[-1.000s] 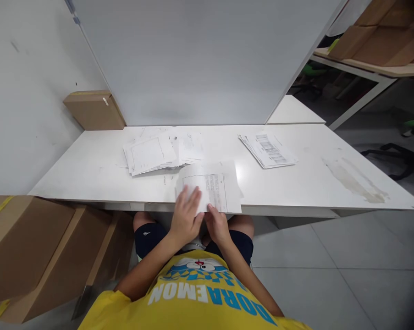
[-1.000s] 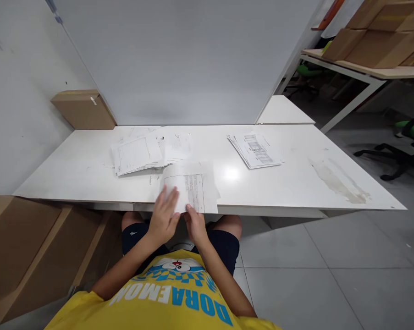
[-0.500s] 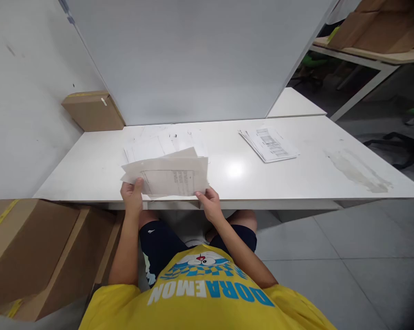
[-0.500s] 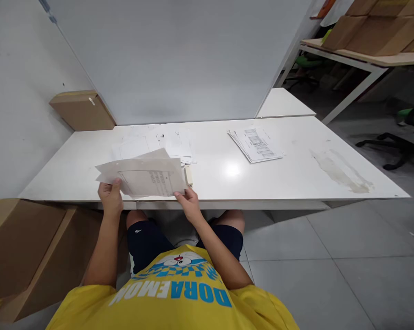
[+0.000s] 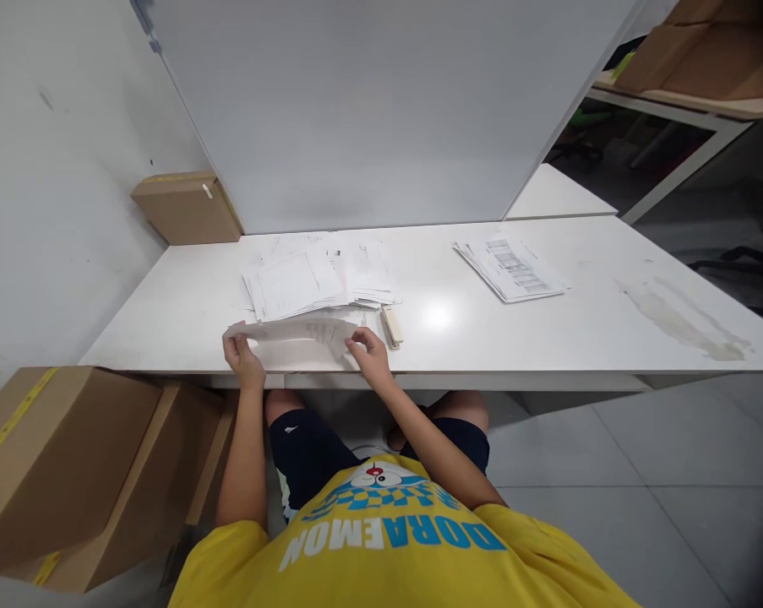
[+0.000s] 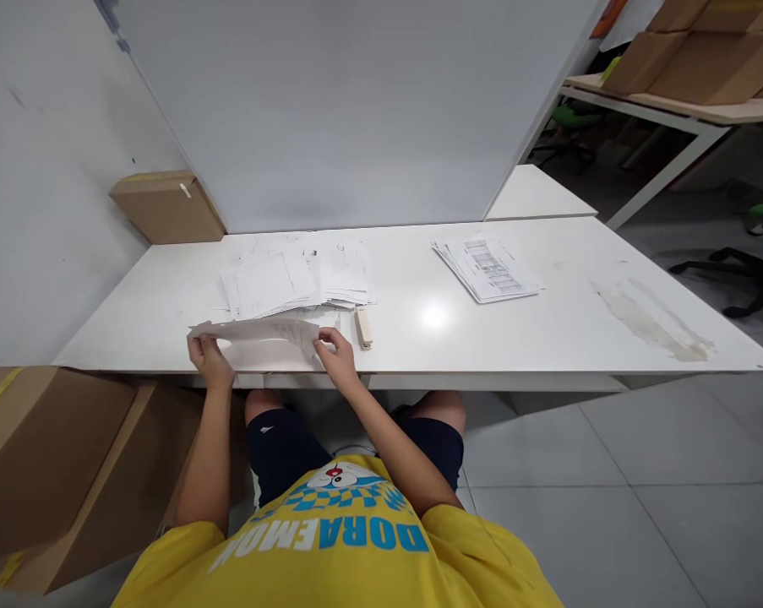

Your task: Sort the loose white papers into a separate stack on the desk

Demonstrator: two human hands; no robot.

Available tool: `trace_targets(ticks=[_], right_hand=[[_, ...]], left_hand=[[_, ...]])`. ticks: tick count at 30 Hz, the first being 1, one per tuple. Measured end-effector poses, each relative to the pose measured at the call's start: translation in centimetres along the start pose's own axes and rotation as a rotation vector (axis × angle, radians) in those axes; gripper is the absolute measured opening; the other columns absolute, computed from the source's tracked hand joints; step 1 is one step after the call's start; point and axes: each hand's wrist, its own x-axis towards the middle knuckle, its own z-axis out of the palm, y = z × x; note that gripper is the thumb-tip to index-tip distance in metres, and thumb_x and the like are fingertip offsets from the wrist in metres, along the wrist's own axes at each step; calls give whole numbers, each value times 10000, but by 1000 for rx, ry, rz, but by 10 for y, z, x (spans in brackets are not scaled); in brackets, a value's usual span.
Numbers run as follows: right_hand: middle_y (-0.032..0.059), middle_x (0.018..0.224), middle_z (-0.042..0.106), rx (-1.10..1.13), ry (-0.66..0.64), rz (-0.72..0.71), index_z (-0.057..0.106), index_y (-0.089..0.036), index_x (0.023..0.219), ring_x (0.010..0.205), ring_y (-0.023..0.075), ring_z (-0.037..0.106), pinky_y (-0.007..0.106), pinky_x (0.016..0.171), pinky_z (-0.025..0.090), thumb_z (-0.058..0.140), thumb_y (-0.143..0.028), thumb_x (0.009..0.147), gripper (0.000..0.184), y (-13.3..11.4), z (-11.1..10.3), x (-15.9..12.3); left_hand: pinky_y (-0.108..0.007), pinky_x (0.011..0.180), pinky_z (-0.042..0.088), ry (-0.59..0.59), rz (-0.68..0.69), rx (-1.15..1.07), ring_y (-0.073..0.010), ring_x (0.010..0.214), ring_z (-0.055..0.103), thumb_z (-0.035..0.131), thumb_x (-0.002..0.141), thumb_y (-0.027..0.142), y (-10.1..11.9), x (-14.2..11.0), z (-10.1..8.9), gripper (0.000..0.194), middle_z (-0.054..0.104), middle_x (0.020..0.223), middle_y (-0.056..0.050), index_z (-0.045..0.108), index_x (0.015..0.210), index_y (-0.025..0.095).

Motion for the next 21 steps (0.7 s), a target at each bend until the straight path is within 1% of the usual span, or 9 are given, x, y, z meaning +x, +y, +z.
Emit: trace_targets(ticks=[3,6,8,11,13,17,19,21], right_hand=[[47,930,678,-24,-40,-35,636,-219,900,939,213,618,367,922,473,606,-393,773,218,2,-2,4],[50,987,687,-23,-110,-56,642,-221,950,982,216,619,361,932,468,588,-388,798,233,4,1,8],[47,965,689,-36,-129,-74,642,-219,920,972,218,621,357,910,470,557,-386,824,211,5,4,11],[40,918,677,-53,-91,-125,633,-218,882,934,214,615,351,890,463,533,-389,851,200,6,5,14],[44,958,672,-32,-82,-142,631,-221,942,954,212,609,349,904,458,551,-399,851,215,6,3,16],[56,1035,662,-33,-109,-81,618,-231,1053,1000,221,591,350,899,453,582,-432,831,302,6,0,15],[50,998,655,-65,-123,-73,621,-227,1037,963,218,581,342,867,448,563,-436,837,295,6,-1,14],[35,902,635,-95,-132,-84,625,-220,960,878,205,565,326,812,441,533,-438,850,261,7,0,14]], left_hand=[[-331,993,450,57,7,-145,-201,1102,583,463,905,640,-6,-9,10,529,583,1184,-102,514,1175,188],[-328,1000,447,55,-10,-246,-203,1130,582,459,918,628,-7,-13,16,528,578,1223,-107,482,1235,205],[-329,1016,436,60,-16,-251,-208,1149,575,469,920,619,-6,-13,17,518,578,1229,-106,489,1234,208],[-331,1034,421,79,-8,-202,-210,1161,563,455,927,622,-3,-12,16,517,577,1227,-97,501,1237,211],[-340,1041,414,55,-23,-161,-206,1134,572,424,940,625,-1,-12,15,532,596,1179,-88,497,1268,212],[-361,1045,402,-2,-51,-137,-193,1036,599,406,952,616,-1,-14,16,550,624,1019,-57,485,1313,208],[-360,1032,407,-7,-32,-141,-187,999,602,404,948,624,-1,-15,17,536,620,958,-43,520,1260,203],[-352,995,420,-30,-15,-125,-181,940,598,400,939,644,-1,-16,18,528,614,891,-32,558,1171,197]])
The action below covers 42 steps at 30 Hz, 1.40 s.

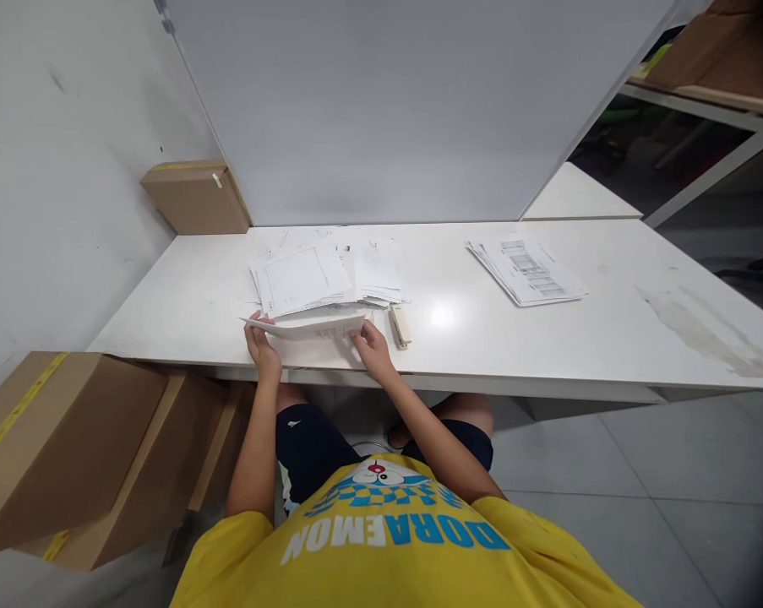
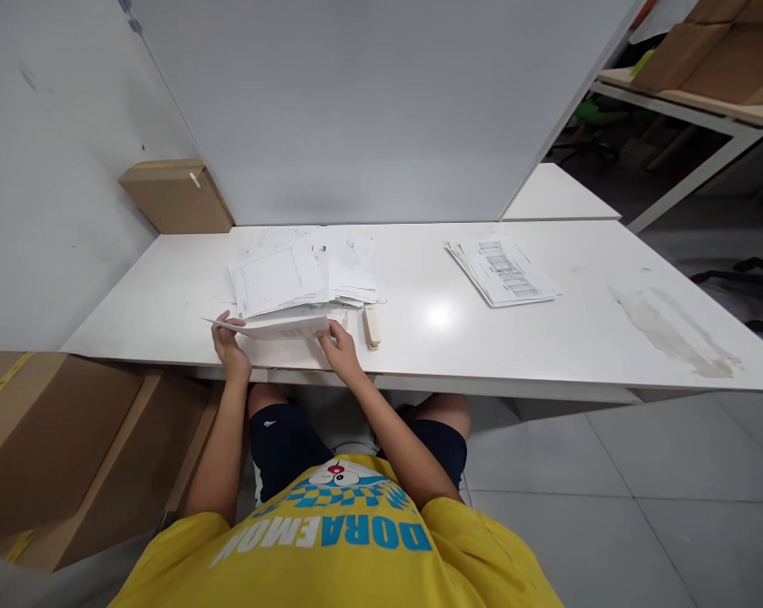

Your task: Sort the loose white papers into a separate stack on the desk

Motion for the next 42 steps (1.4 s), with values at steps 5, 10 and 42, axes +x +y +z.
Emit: trace_targets(ticks=[5,10,42], right_hand=[[4,716,537,-39,37,10,583,-214,784,738,177,504,294,697,412,513,-487,859,291,-2,-3,-7],[-7,652,510,-64,72,83,595,-212,752,675,165,484,277,621,403,563,-567,837,367,-8,-32,-41],[66,858,753,103,245,632,755,-205,897,779,228,702,310,661,561,812,-469,643,371,-16,-251,-102]], left_hand=[[-286,731,422,82,-5,158,-142,698,478,414,872,750,13,-8,-2,568,473,704,22,513,782,199],[-260,550,319,-90,-69,291,-119,575,338,404,903,710,46,-31,-11,555,338,605,50,359,653,217],[-372,944,485,-936,47,439,-215,1040,603,367,969,197,88,-123,94,337,651,1079,-97,592,1221,193]])
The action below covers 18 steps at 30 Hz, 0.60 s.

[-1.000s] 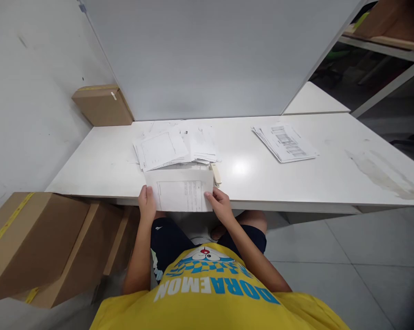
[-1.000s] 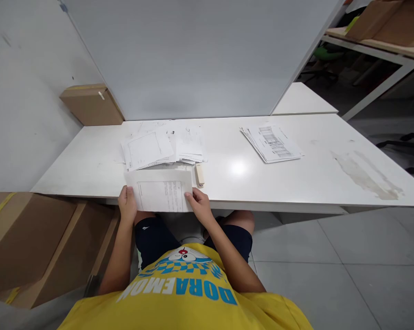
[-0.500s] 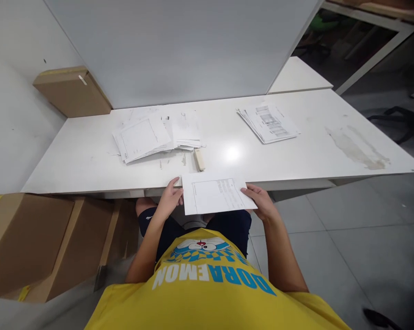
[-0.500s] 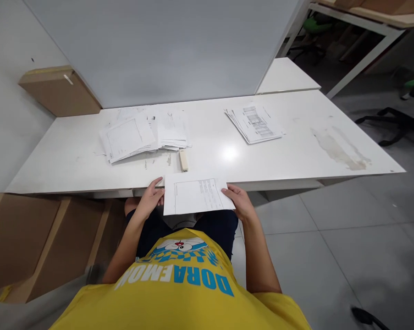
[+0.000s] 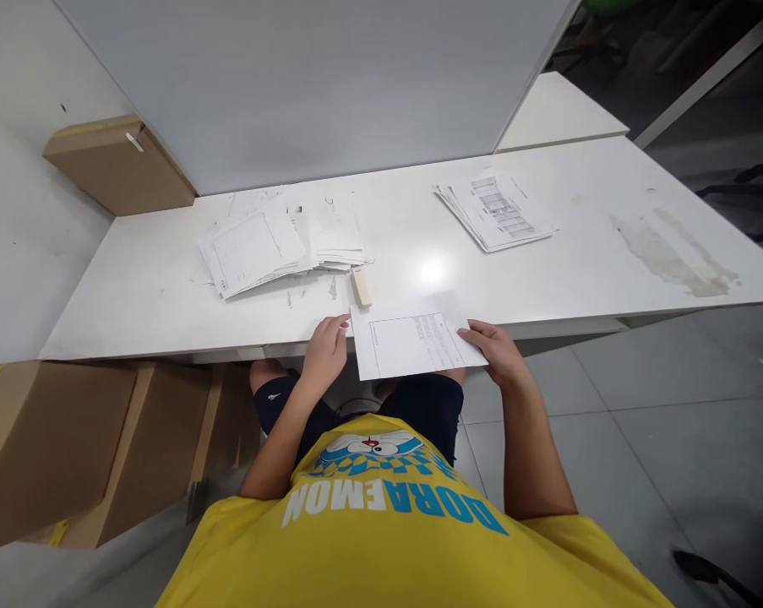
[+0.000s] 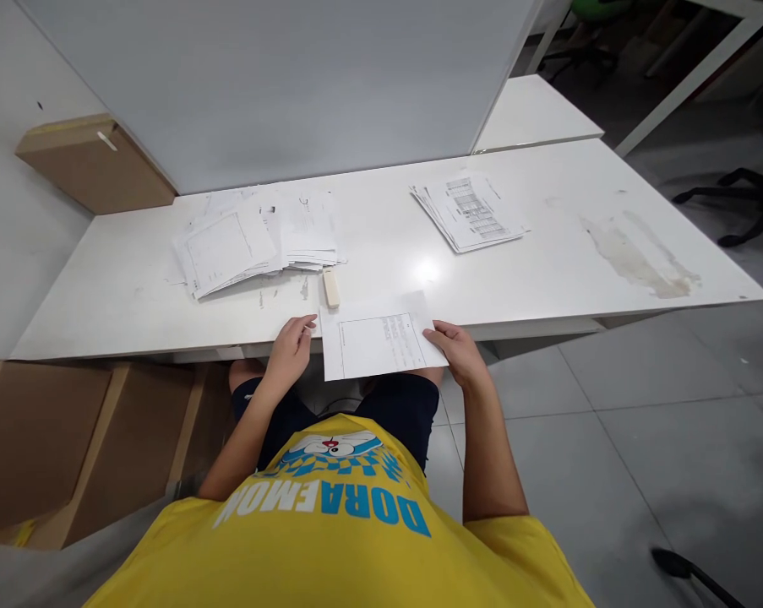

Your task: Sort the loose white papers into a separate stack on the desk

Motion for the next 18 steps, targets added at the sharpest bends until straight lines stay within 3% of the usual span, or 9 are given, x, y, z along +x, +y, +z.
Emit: trace_targets(ticks=[5,11,18], right_hand=[[66,823,747,-17,61,19,758,-197,873,762,225,692,295,613,546,835,-436,601,370,-5,-6,3],[66,795,738,-78,59,24,762,-194,843,743,217,683,276,572,532,827,-415,624,317,-13,-19,9],[68,750,720,-110,65,25,754,-184,829,697,223,673,288,526,521,828,-418,608,330,-18,-24,18]], left_hand=[[-430,1067,424,-54,229,143,-253,1243,512,314,974,173,-5,18,8,415,582,1307,-135,519,1335,168],[-428,1058,410,-210,245,180,-267,1394,408,284,955,142,-17,48,12,643,287,1608,-125,106,1571,190],[-411,969,434,-271,273,292,-266,1229,518,294,853,6,-21,52,14,752,231,1634,-76,202,1561,240]])
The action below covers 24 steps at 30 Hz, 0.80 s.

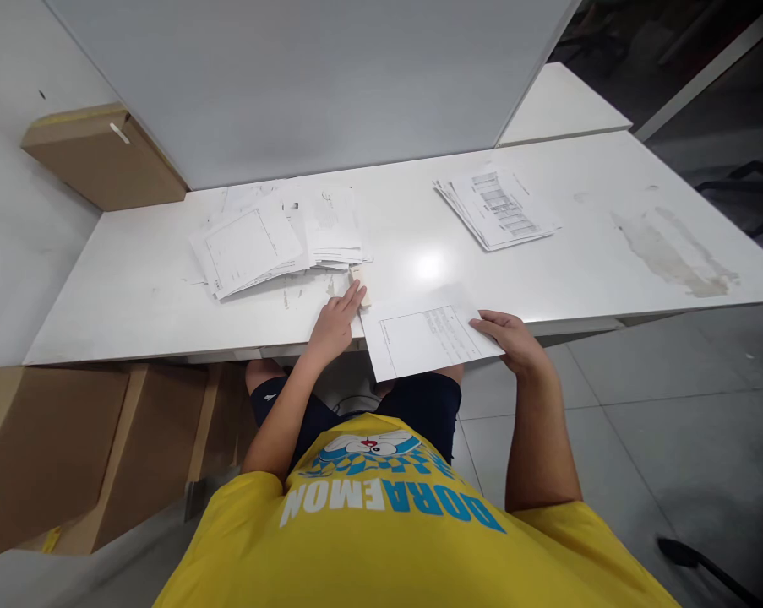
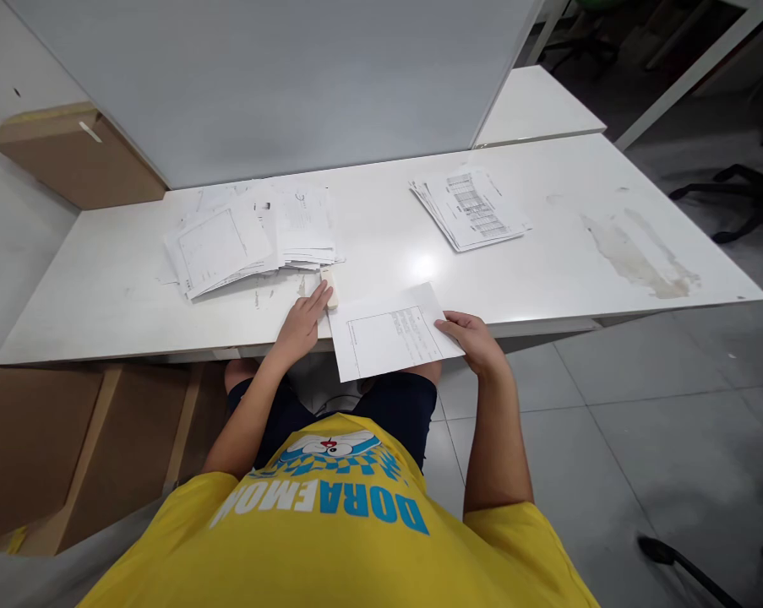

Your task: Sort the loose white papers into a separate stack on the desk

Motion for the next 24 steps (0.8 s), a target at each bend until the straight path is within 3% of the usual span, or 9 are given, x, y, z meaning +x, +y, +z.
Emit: trace_targets(ticks=[5,10,15,20,22,24], right_hand=[[58,748,714,51,31,14,741,-200,799,689,207,663,272,526,513,843,-399,597,302,2,4,0],[52,731,700,69,29,21,722,-205,790,648,192,640,278,530,516,852,-439,589,334,2,2,0],[60,743,704,53,48,23,717,-213,797,674,208,649,288,534,519,855,-449,578,351,3,4,4],[57,752,709,65,28,27,715,-191,807,683,196,655,271,546,524,845,-420,597,337,4,-1,-3],[47,741,703,76,82,31,709,-180,816,679,192,655,269,545,529,853,-365,583,330,3,-14,-7],[32,738,693,174,252,-45,688,-168,811,678,183,652,263,539,532,840,-283,566,310,-2,-32,-5]], left_hand=[[-393,947,453,5,0,-38,-248,1200,518,289,832,-16,0,1,0,770,273,1622,-34,257,1546,269],[-424,863,467,9,-79,147,-298,1192,511,298,854,-10,11,3,10,688,305,1604,-79,343,1511,190],[-466,1008,409,43,-43,207,-303,1337,443,286,891,-3,15,4,15,642,352,1582,-100,345,1506,172],[-474,1085,365,50,-12,109,-282,1412,381,299,887,10,9,6,12,651,323,1597,-102,319,1515,181],[-478,1126,330,66,-3,70,-270,1443,345,300,881,17,7,7,10,668,303,1607,-88,295,1524,197],[-478,1147,315,81,12,39,-257,1449,346,293,878,24,6,6,9,672,292,1612,-86,285,1525,204]])
